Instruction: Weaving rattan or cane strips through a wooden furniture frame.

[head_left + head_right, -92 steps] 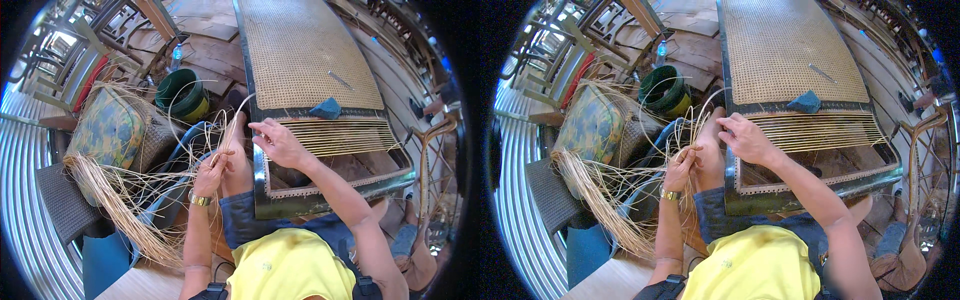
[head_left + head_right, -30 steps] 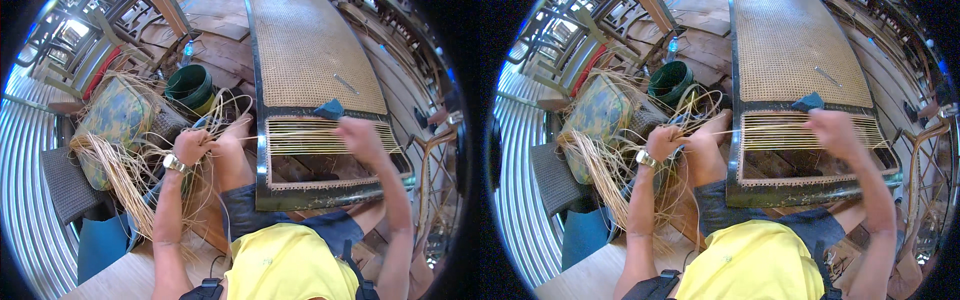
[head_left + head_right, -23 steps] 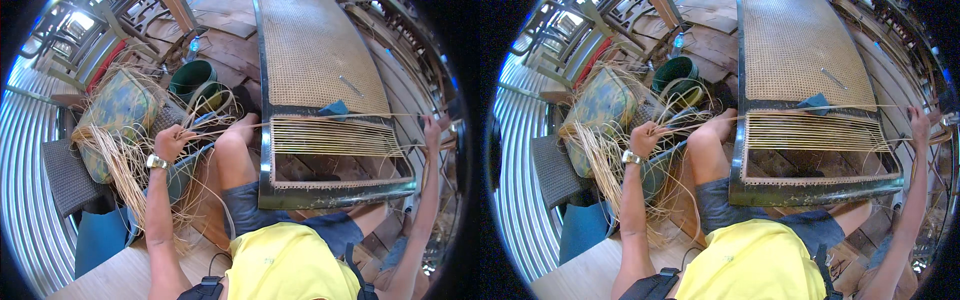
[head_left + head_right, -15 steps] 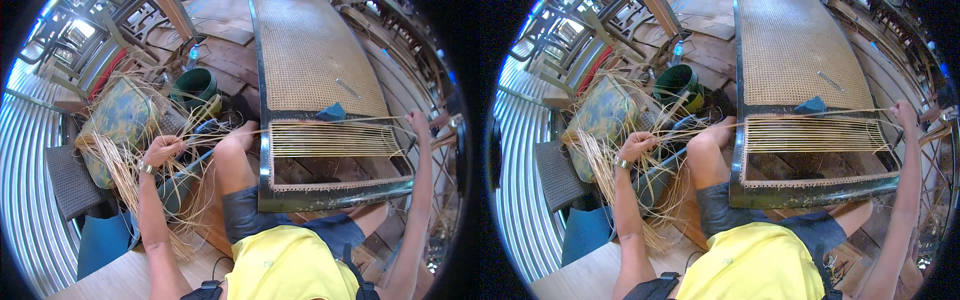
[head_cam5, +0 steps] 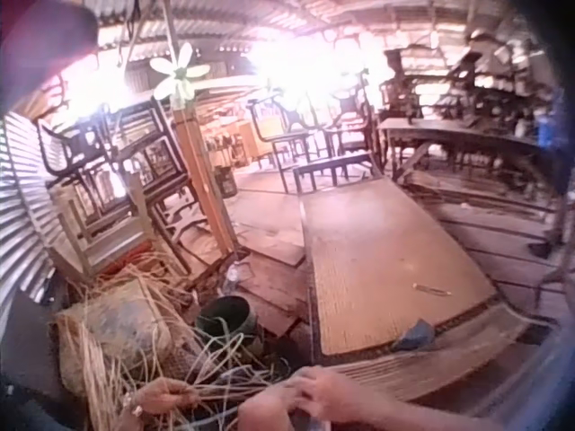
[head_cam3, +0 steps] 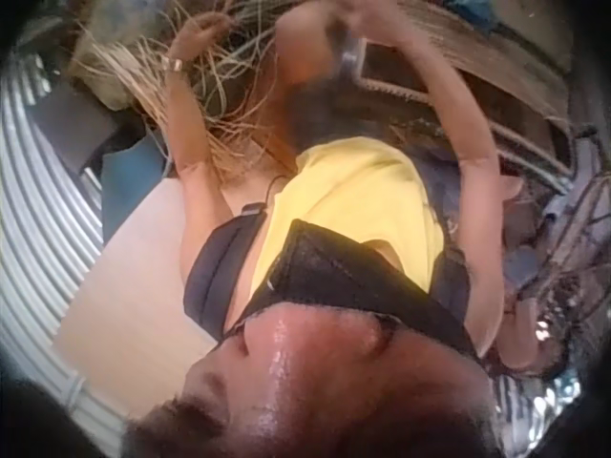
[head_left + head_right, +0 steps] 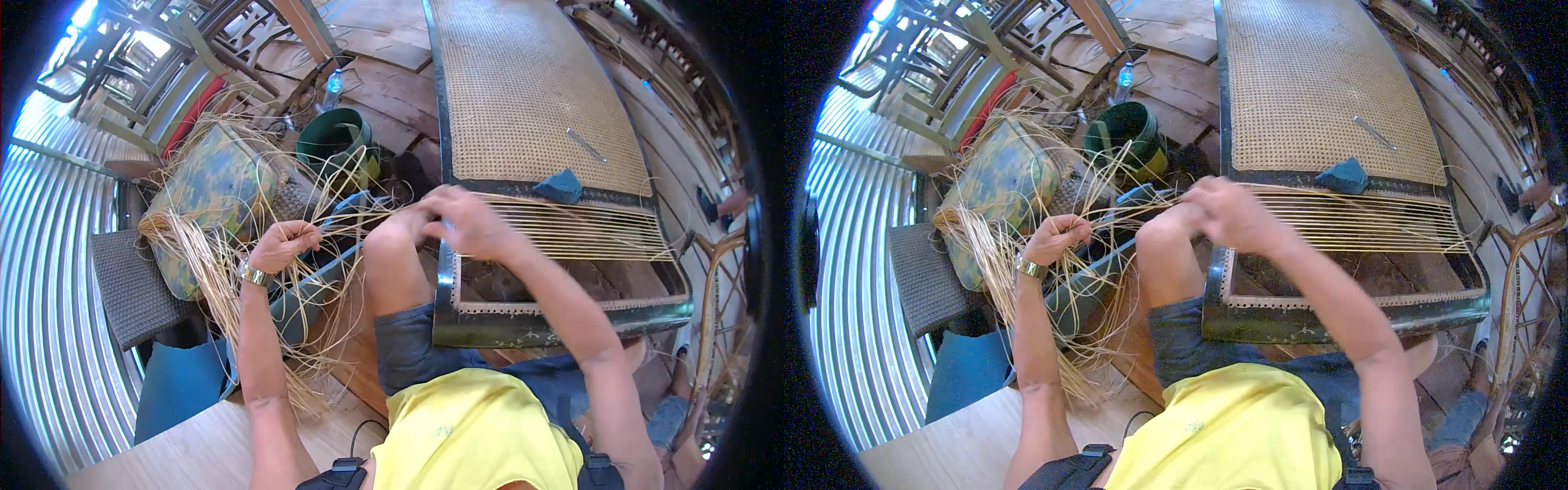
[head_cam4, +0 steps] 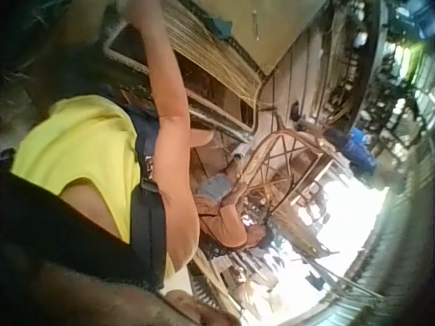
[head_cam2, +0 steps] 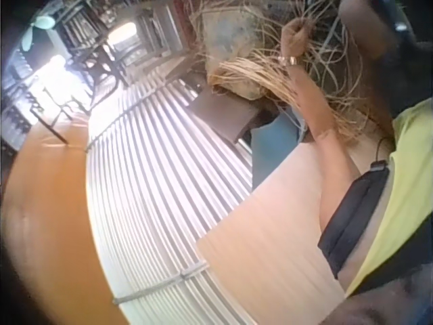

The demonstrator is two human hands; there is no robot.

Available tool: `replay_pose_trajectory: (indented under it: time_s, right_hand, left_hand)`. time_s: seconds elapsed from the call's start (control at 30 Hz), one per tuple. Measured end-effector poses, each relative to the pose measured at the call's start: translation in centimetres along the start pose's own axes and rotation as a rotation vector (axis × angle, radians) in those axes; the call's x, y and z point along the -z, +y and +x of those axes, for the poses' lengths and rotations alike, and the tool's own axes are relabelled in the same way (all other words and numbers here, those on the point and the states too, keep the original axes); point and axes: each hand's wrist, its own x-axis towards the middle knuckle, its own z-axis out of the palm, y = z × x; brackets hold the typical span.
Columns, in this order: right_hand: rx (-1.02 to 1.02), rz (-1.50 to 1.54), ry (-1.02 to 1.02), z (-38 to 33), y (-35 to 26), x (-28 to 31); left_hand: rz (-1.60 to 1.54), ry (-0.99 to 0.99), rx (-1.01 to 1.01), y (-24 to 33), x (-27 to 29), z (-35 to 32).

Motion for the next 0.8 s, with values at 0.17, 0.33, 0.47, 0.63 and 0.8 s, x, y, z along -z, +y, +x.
replay_pose_trajectory:
  time_s: [0.17,0.33,0.47,0.63,0.8]
  right_hand:
    - [0.289,-0.019,0.135,3.1,-4.4,-6.7]
    - [0.012,-0.206,0.104,3.8,-5.2,-9.8]
    - [-0.081,-0.247,0.21,3.8,-5.6,-9.6]
    - [-0.179,0.267,0.144,2.4,-4.5,-9.0]
    - [-0.274,0.052,0.033,-3.9,-3.3,1.9]
  left_hand:
    - [-0.025,-0.011,0.016,-0.2,0.0,-0.4]
    - [-0.003,0.005,-0.004,0.0,0.1,-0.9]
    - [-0.021,0.008,-0.016,0.1,0.1,-1.4]
    - [0.299,0.171,0.006,0.1,-1.2,-1.6]
    - [0.801,0.467,-0.423,-1.7,-2.2,-2.3]
